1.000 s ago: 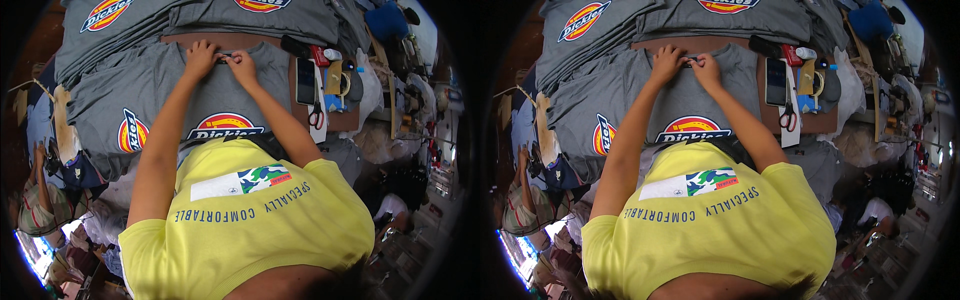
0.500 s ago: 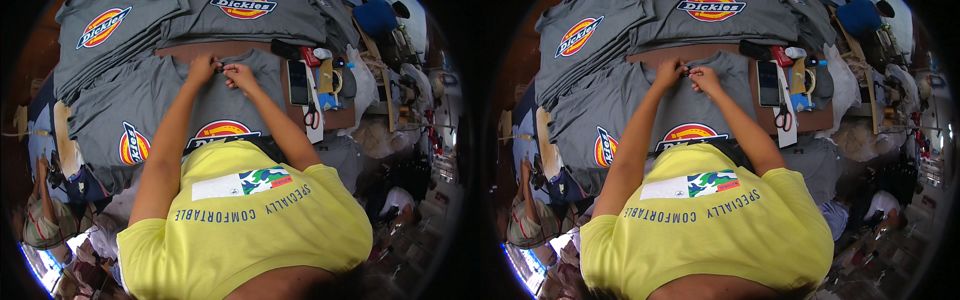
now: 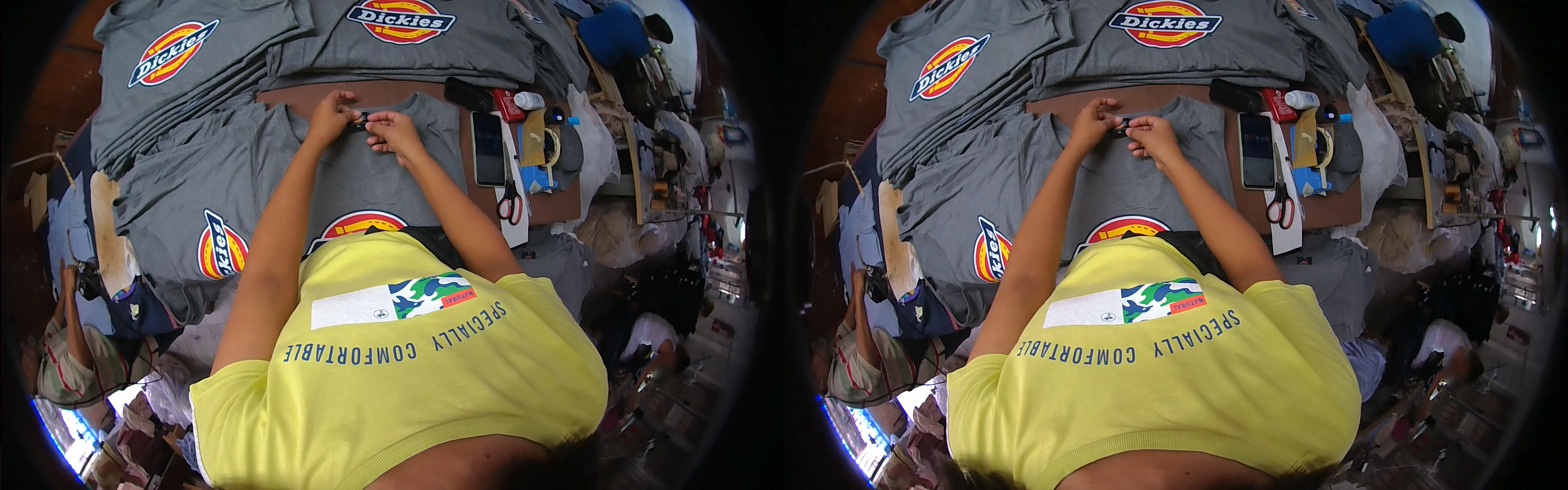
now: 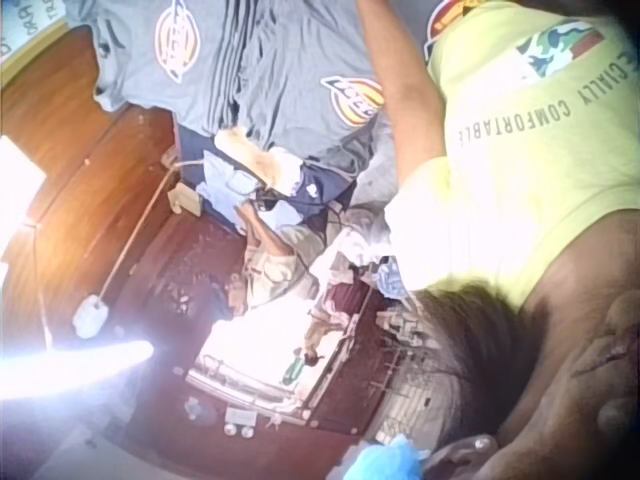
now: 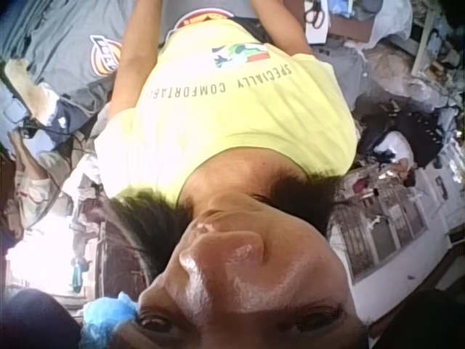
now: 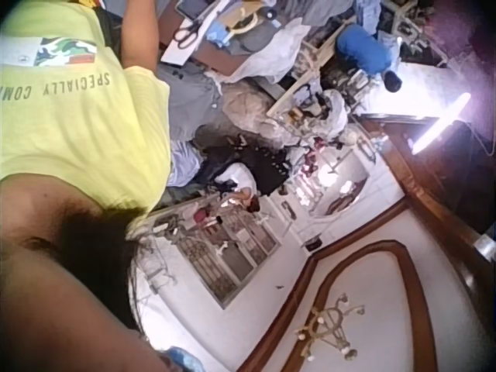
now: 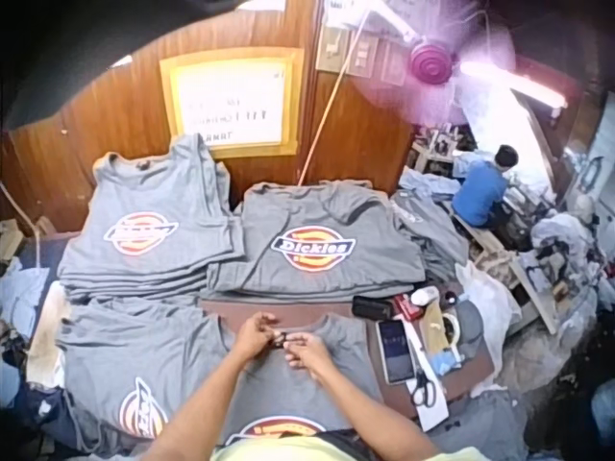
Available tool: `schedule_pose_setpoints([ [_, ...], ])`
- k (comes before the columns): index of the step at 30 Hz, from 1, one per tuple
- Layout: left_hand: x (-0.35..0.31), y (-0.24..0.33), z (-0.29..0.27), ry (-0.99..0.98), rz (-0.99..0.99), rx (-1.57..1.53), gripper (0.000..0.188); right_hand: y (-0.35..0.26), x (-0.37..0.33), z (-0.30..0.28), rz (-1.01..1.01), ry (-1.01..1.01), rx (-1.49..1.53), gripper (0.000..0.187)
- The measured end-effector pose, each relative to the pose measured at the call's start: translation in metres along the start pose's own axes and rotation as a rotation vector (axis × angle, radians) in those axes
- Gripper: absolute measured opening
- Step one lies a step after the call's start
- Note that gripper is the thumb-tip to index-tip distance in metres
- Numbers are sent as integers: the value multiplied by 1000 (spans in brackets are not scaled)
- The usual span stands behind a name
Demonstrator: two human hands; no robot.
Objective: The person picks up and turns over several grey shirts, using scissors to trim loose threads from the fabric and tags.
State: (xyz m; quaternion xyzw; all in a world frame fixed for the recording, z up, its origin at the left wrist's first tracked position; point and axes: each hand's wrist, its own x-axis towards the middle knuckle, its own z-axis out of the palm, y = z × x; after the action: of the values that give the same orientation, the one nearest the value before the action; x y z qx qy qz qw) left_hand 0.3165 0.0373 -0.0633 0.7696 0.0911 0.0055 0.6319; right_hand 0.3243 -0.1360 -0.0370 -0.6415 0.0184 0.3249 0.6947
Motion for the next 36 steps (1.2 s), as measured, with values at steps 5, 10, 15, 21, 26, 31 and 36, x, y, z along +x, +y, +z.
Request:
schedule_pose_setpoints([
  [5,-6,13,0,-13,-30,-40,38,-5,1,-3,108,-43,108,21],
  [10,-9,9,1,2,8,-112,39,-8,7,-11,160,-119,164,19],
  [15,-10,11,1,-6,19,-227,41,-14,10,-15,180,-160,131,18],
  [21,-15,15,0,-39,43,-328,40,-17,11,-14,172,-157,78,20],
  [26,-15,10,2,-11,93,-276,38,-25,4,-1,187,-99,-59,23],
  [31,-16,6,8,37,108,-326,37,-24,2,-7,211,-168,9,24],
  [36,-17,5,9,57,130,-319,37,-25,1,-8,239,-219,41,23],
])
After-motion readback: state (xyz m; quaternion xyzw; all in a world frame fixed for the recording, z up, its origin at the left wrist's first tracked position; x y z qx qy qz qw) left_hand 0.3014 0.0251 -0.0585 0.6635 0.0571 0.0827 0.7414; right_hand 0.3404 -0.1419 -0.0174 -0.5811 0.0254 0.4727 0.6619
